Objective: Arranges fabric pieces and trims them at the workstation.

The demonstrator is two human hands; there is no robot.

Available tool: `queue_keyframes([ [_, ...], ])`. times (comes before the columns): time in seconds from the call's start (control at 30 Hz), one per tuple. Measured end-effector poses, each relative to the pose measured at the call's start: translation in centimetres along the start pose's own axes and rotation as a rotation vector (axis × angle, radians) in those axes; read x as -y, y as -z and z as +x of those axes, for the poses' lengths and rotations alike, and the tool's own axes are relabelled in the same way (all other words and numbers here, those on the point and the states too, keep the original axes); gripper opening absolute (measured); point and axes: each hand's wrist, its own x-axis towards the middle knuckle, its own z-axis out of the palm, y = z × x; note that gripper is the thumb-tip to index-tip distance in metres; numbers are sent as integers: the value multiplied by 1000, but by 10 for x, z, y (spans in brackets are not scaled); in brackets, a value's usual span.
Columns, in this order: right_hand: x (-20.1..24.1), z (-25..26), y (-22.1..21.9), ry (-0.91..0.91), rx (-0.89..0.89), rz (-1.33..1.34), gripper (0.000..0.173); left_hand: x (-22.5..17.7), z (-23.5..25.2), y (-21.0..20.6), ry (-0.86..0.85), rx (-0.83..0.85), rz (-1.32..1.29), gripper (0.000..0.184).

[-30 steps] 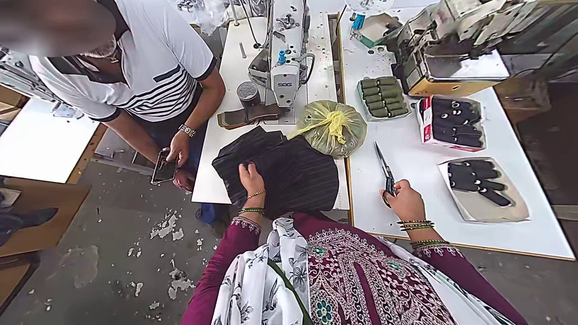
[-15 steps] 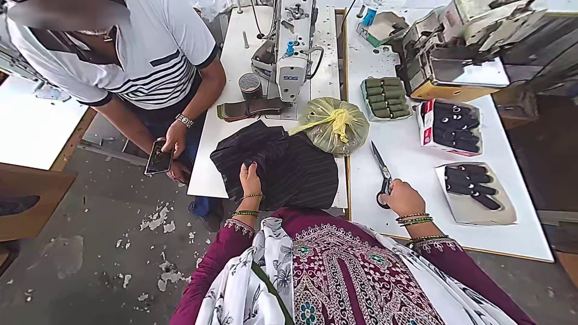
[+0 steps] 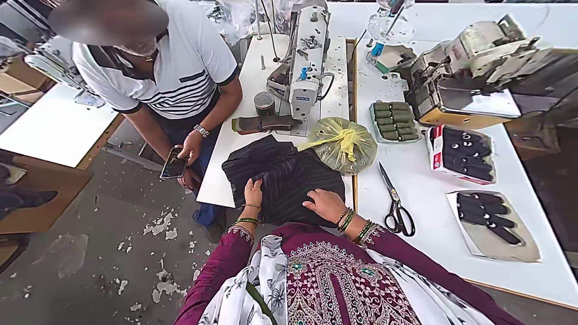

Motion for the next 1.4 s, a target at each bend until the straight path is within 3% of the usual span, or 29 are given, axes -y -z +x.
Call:
queue_keyframes([
  [0.13,43,11,22,217,-42,-60,76,5,-1,1,2,14,16,34],
  [0.27,61,23,28,183,86,-126,61,6,1,2,-30,32,103,34],
  [0.5,-16,18,-20,246,-68,-90,45,10,4,5,2,53,45,36],
  [0.63,-33,22,-46,396,-392,-92,26,11,5,4,-7,63,45,35],
  [1.03,-48,19,-60,481,-517,-16,24,10,5,5,-25,69,85,33],
  [1.2,-46,15,-65,416,-610,20,20,7,5,7,-28,62,150,36],
  [1.33,-35,3,-47,93,-420,187,41,-21,-12,2,27,-40,-121,41],
  [1.4,-31,4,-33,-16,-306,237,44,-37,-19,-6,-128,-58,-210,30],
])
